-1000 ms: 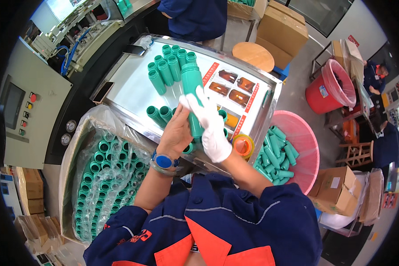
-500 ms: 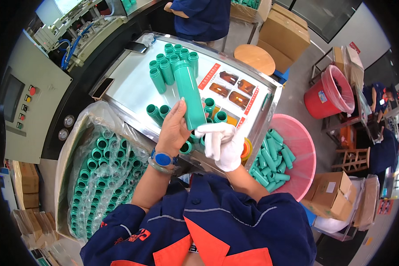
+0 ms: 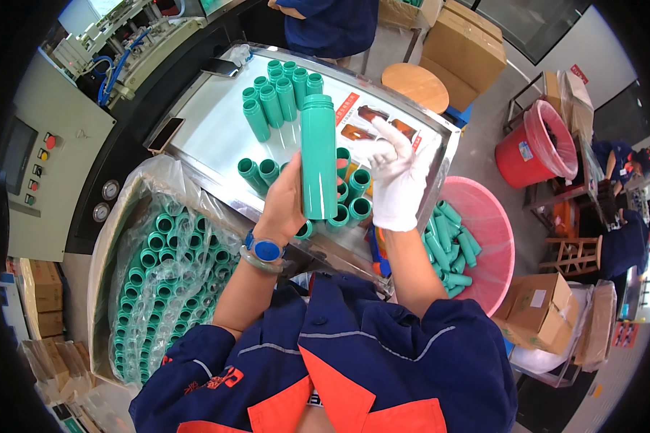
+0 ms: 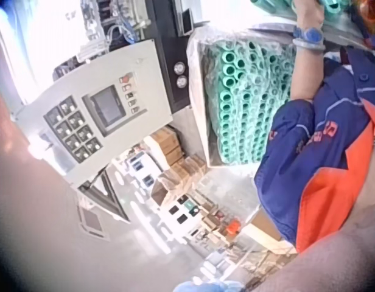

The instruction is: The person wipes green cylindrical plastic parts clean with a cloth.

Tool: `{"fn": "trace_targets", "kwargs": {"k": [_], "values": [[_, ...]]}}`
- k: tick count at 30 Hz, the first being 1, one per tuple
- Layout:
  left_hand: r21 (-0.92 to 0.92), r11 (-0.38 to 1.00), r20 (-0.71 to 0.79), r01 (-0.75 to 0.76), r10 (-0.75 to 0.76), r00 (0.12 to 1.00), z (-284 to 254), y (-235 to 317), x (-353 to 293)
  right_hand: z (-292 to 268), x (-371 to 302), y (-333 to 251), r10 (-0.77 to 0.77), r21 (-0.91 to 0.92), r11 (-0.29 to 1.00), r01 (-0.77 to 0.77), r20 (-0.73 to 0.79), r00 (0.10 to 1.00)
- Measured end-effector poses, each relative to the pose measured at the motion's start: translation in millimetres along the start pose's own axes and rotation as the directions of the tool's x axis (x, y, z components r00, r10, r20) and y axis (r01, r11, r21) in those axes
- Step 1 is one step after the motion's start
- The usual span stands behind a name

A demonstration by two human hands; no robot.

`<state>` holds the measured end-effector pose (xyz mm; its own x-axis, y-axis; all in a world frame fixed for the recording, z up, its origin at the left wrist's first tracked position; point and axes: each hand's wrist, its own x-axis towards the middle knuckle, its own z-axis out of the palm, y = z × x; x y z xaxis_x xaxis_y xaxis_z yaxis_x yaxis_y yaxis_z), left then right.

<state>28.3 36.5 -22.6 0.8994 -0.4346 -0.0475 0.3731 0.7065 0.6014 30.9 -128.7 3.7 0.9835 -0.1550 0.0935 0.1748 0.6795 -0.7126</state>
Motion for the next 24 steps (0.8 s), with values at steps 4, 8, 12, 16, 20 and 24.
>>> {"fn": "trace_targets", "kwargs": {"k": [4, 8, 12, 16, 20, 24], "values": [[0.107, 0.994, -0.03, 0.022, -0.019, 0.999, 8, -7, -5, 8, 16, 3, -0.066, -0.056, 0.996, 0.073, 0.115, 0.991], [0.168, 0.984, -0.026, 0.057, -0.053, 0.998, 9, -6, -8, 21, 20, 4, -0.09, -0.246, 0.96, 0.137, 0.195, 0.977], [0.187, 0.974, -0.085, 0.127, -0.112, 0.99, 2, -7, -8, 29, 11, 11, -0.075, -0.487, 0.853, 0.189, 0.244, 0.967], [-0.028, 0.996, -0.123, 0.079, -0.082, 0.989, -1, -10, -5, 23, -22, 25, -0.076, -0.691, 0.566, 0.45, 0.5, 0.863], [-0.011, 0.999, -0.245, 0.043, -0.044, 0.968, -7, 7, -6, 9, -49, 31, 0.116, -0.625, 0.441, 0.644, 0.752, 0.649], [0.066, 0.99, -0.205, 0.127, -0.111, 0.972, -8, 11, -9, 3, -44, 20, 0.26, -0.595, 0.478, 0.646, 0.798, 0.544]]}}
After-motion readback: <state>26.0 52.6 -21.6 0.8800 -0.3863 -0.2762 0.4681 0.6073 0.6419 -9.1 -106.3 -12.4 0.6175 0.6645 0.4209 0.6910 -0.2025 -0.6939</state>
